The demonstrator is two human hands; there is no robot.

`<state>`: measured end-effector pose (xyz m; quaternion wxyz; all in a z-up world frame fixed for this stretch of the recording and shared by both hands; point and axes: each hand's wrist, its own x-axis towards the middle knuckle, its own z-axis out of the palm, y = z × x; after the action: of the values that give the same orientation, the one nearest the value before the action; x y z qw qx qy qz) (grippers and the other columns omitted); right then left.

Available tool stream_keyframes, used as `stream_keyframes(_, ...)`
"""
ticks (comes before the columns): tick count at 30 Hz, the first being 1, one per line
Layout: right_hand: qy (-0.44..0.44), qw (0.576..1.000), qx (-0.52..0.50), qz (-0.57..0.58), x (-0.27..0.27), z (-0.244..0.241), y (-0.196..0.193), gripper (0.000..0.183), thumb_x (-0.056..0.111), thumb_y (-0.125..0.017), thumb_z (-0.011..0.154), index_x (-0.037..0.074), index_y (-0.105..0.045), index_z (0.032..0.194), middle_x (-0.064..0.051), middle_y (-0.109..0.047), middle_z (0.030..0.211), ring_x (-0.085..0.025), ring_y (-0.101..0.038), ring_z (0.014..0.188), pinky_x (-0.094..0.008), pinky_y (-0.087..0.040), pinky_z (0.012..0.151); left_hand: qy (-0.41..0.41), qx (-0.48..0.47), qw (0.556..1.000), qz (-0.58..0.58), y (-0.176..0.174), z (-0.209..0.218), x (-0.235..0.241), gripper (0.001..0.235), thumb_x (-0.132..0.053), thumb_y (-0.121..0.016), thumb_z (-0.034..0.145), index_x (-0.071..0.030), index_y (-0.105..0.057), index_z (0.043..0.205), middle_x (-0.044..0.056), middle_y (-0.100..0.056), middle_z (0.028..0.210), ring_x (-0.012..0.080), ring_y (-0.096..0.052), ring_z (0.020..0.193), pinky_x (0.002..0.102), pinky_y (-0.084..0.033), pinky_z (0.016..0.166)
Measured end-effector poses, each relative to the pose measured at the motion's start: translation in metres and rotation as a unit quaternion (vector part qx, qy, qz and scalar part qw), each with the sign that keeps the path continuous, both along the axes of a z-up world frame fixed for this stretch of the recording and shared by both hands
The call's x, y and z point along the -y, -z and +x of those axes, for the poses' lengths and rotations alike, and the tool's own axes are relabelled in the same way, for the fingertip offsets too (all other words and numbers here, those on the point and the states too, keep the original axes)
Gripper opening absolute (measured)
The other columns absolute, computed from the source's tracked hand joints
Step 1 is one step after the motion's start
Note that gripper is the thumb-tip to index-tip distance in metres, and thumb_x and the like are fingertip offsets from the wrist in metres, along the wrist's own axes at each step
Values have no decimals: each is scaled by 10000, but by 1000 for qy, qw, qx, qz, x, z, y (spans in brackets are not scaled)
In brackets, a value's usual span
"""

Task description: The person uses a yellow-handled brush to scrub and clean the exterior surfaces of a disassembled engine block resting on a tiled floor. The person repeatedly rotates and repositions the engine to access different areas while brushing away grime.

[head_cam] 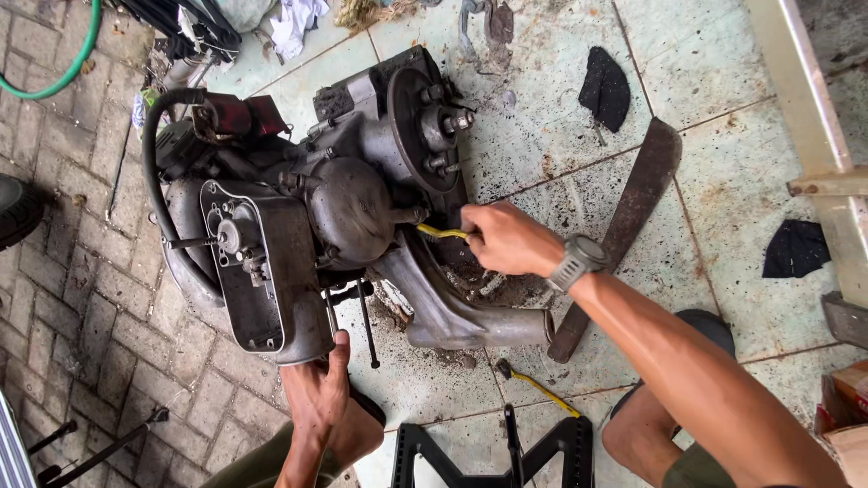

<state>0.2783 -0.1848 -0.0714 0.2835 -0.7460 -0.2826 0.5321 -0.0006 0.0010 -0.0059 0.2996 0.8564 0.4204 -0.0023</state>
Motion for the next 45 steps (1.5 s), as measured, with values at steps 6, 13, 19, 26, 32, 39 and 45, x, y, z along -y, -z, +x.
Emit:
stream_keyframes(6, -31, 999, 14, 29, -3, -27, 37, 191, -44, -509, 986, 94, -631, 1034, -46, -631, 805, -98, -504, 508, -239, -460, 403, -3, -9, 1000, 7, 3, -6, -1, 441, -521, -561, 929, -80, -551, 944, 84, -552, 778, 233, -508, 746, 398, -424, 695)
stream_keyframes(13, 18, 993, 73, 89, -10, -25, 49, 171, -50, -509, 980, 75, -610, 923, -57, -603, 678, -110, -541, 484, -238, -491, 393, 11, 14, 1000, 7, 1, -1, -2, 444, -456, -569, 942, -47, -627, 1101, 145, -678, 942, 281, -613, 893, 428, -476, 809)
stream_keyframes(19, -22, 999, 32, 18, -5, -9, 21, 152, -27, -523, 1012, 52, -653, 1018, -56, -614, 702, -91, -507, 460, -224, -430, 351, 11, -1, 1000, 16, 6, -6, -4, 473, -553, -524, 935, -82, -554, 960, 84, -531, 758, 213, -469, 699, 392, -391, 640)
stream_keyframes(26, -22, 999, 34, 30, 0, -13, 24, 160, -28, -528, 971, 73, -645, 1008, -51, -626, 799, -103, -510, 547, -237, -462, 463, -28, -136, 990, 8, -17, 16, 2, 570, -678, -559, 854, -108, -561, 876, 23, -415, 529, 167, -354, 454, 355, -358, 459)
stream_keyframes(32, 16, 990, 7, 140, 1, -17, 39, 206, -81, -516, 954, -83, -651, 1110, -287, -687, 994, -329, -706, 722, -378, -584, 655, -117, -213, 969, 33, 13, 22, 18, 450, -434, -661, 879, -66, -727, 1131, 260, -752, 989, 493, -702, 1042, 637, -534, 871)
stream_keyframes(39, 44, 983, 53, 168, 2, -21, 51, 168, -20, -539, 977, -34, -691, 1049, -232, -707, 906, -306, -672, 648, -390, -556, 615, -140, -222, 964, 28, 40, 16, -3, 398, -368, -620, 764, 13, -732, 798, 249, -713, 760, 527, -711, 879, 660, -519, 756)
stream_keyframes(45, 6, 996, -8, 86, 27, -20, 37, 176, -18, -581, 965, -31, -704, 1090, -220, -720, 931, -207, -599, 573, -325, -514, 560, -23, -131, 990, 44, 12, 18, -9, 193, -160, -558, 743, 11, -635, 697, 260, -619, 575, 505, -691, 663, 598, -457, 637)
